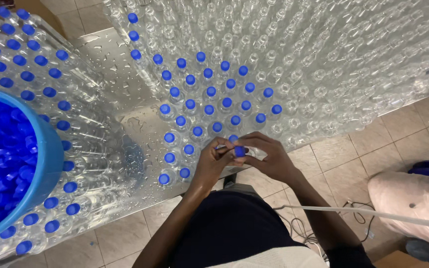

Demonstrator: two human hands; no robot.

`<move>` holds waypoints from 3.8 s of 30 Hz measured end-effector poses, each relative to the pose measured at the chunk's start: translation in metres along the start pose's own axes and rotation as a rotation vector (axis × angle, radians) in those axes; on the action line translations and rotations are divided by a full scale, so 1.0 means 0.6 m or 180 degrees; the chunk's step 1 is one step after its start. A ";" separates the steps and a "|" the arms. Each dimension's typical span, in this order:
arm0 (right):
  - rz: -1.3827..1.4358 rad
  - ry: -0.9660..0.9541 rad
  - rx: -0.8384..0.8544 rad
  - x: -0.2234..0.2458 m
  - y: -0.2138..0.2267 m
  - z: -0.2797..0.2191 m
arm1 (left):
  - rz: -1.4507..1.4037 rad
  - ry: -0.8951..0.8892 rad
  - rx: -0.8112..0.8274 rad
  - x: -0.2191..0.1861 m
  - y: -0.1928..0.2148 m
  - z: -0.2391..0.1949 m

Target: The person takes blue bottle caps from a blue basin and screws them onto clear plastic bottles arranged on a metal table. The person repeatedly picks up caps and secures them onto the bottle openings.

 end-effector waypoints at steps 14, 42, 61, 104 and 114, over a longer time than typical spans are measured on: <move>-0.2235 -0.0376 0.1456 -0.176 0.018 0.004 | 0.0699 -0.0768 -0.2105 -0.236 0.294 -0.194; -0.1425 -0.2312 0.1127 -0.302 0.036 0.005 | 0.5821 0.0309 -0.2377 -0.464 0.779 -0.112; -0.1393 -0.2165 0.0706 -0.269 0.046 -0.003 | 0.5610 -0.0984 -0.2148 -0.455 0.804 -0.098; 0.1070 -0.0578 -0.0110 -0.038 -0.031 0.059 | -0.1770 0.0467 -0.0837 -0.005 0.026 0.013; 0.0403 -0.1288 0.0297 -0.126 0.009 -0.003 | -0.2232 0.0062 -0.1430 0.014 0.092 -0.031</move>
Point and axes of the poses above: each hand's wrist, its own z-axis towards the middle knuckle, its own y-axis out of the back of the hand, x = y × z, the point moved 10 cm from there along z, towards the middle knuckle, and after that the axes turned 7 degrees about -x, right-handed, at the moved point
